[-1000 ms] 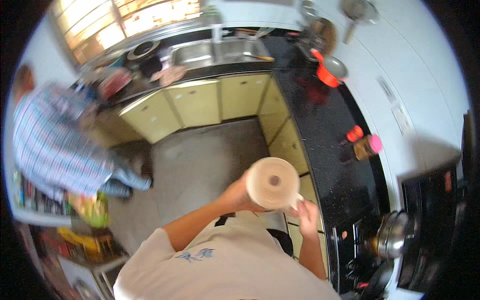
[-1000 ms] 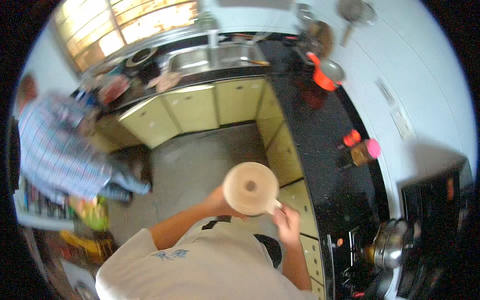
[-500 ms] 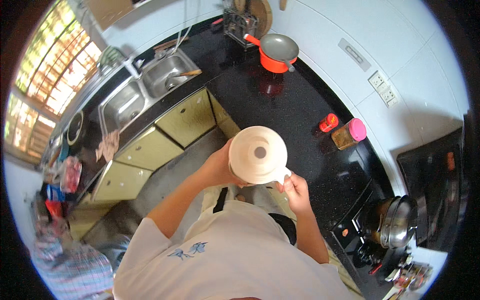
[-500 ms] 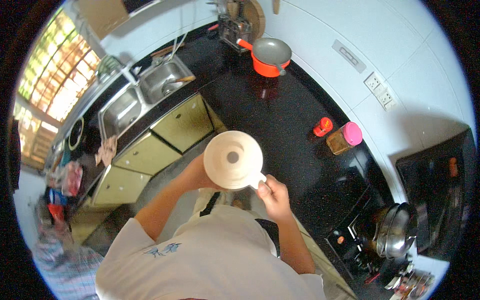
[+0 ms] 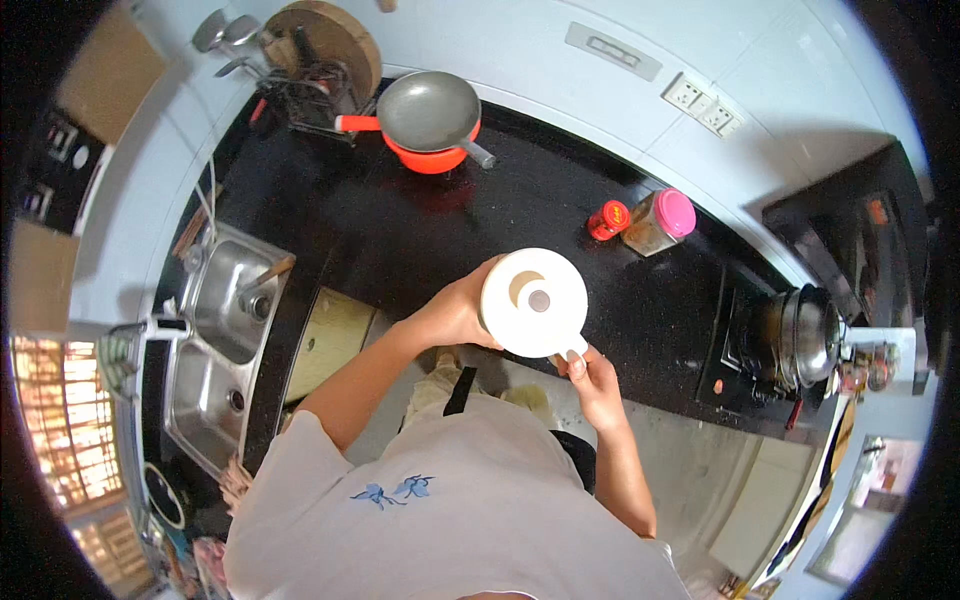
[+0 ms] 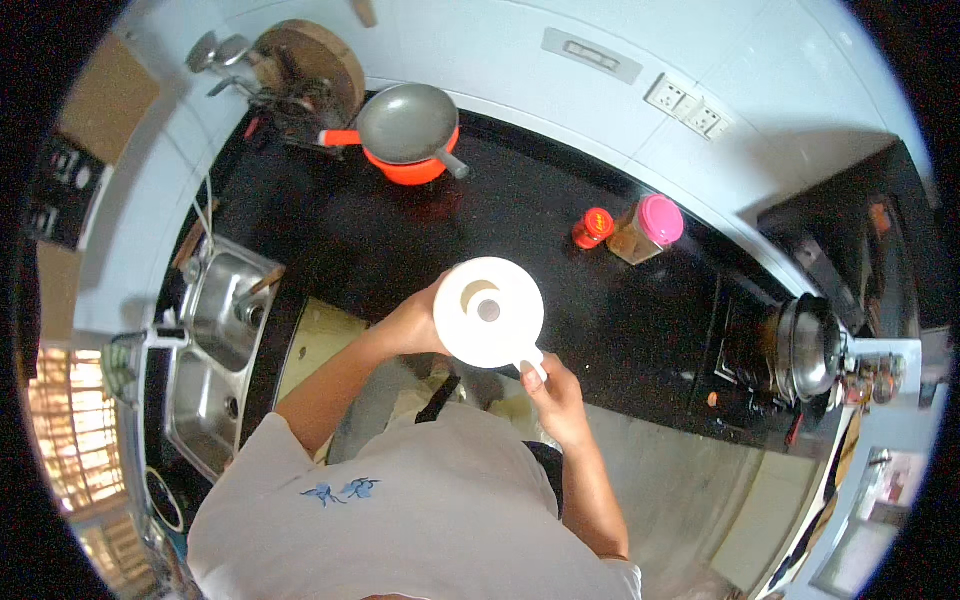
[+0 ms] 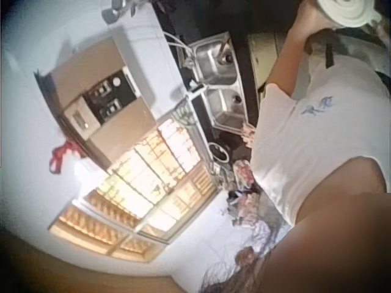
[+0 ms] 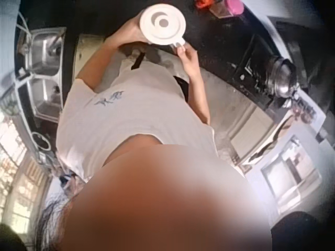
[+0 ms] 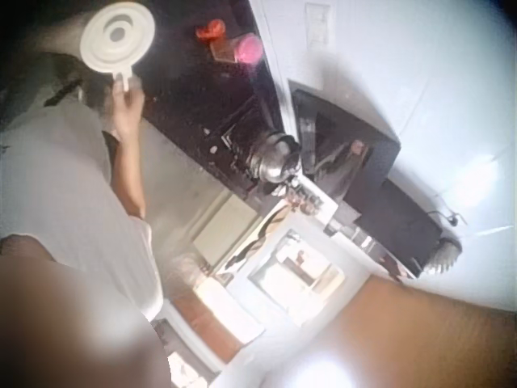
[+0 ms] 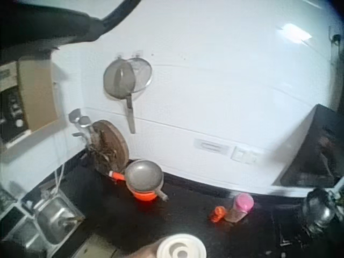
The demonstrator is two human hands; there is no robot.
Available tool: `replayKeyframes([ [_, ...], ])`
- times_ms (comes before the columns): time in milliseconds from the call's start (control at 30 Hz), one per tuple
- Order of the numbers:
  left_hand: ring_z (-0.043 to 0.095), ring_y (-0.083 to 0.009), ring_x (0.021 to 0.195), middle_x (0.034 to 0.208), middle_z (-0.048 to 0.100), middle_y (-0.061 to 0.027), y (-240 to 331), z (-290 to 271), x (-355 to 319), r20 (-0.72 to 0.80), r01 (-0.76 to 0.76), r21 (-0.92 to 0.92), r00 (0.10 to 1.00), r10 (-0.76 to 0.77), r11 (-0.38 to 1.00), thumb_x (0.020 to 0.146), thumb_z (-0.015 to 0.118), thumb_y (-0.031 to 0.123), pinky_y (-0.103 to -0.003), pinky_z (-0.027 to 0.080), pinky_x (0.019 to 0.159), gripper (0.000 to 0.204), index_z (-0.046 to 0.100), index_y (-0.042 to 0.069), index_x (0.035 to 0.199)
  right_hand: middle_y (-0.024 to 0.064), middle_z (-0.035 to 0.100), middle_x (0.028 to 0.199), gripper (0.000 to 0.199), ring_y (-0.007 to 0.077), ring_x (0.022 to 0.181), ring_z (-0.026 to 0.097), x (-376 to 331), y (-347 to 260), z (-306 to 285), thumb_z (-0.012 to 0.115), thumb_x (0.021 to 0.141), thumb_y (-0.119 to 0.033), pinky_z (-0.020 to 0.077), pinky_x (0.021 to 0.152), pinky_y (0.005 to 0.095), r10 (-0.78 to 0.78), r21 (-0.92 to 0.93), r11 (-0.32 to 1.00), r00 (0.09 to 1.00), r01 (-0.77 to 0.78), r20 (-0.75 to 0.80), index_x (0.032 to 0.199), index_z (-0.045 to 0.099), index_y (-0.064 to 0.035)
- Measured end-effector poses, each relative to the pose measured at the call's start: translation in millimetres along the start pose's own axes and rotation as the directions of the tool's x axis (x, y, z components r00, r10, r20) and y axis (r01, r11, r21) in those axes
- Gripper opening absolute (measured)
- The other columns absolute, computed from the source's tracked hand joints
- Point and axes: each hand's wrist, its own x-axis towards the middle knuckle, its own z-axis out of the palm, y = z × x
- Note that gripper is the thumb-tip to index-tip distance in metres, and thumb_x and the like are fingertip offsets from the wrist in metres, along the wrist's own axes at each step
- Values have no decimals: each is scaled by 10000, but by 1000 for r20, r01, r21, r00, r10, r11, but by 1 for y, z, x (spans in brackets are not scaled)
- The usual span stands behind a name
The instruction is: The person retrieves a blender jar and its lid from a storage area and brings them to the kitchen sink. They wash the lid and the blender jar using a sponge and running water, rinsing both thoroughly. The person then washes a metal strainer in the sink. Finally, they place the strainer on the counter and open a red plastic bag containing dried beans.
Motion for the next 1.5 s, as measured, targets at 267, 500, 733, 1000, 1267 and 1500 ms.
replayKeyframes([
  [267,521,-299,1190,1273,525,-185,-19,-17,30,86,7,-81,996,0,997,496,905,207,-372,431,994,1080,316,9,1379,3,525,844,437,95,816,478,22,3,10,603,910,-404,410,734,263,46,61,997,996,-42,-77,1033,585,15],
  [500,526,-282,1189,1296,518,-149,-16,-26,51,187,99,9,977,-99,995,490,898,170,-375,438,989,1104,279,61,1398,-9,562,802,232,67,735,507,42,2,-1,672,865,-199,428,650,243,17,-71,997,1000,-18,-4,972,601,-6],
  [733,274,-309,1372,1472,242,-255,6,-40,35,121,136,131,981,-152,982,455,922,249,-374,248,1125,1340,78,4,1467,55,573,629,181,113,565,524,57,4,11,650,857,-154,424,542,282,-65,-205,977,997,54,-49,908,630,18],
  [1000,53,-566,1353,1463,101,-355,120,18,67,-64,374,742,866,-496,557,472,831,577,-760,226,946,1334,136,22,1467,198,602,716,189,277,620,606,62,15,9,647,832,-146,452,571,341,-297,-243,927,955,284,-16,877,597,31],
  [1267,180,-499,1342,1468,149,-294,110,26,76,-164,457,703,850,-501,545,375,890,429,-687,327,922,1354,166,150,1485,206,601,723,188,356,641,610,65,19,2,649,829,-149,474,584,377,-401,-247,881,914,404,62,892,589,19],
  [1500,164,-485,1345,1463,138,-273,111,35,77,-181,476,675,848,-498,564,379,886,368,-644,362,900,1325,182,156,1481,218,612,768,192,372,696,627,65,25,-6,645,836,-151,485,607,391,-352,-244,896,929,370,114,895,576,17],
])
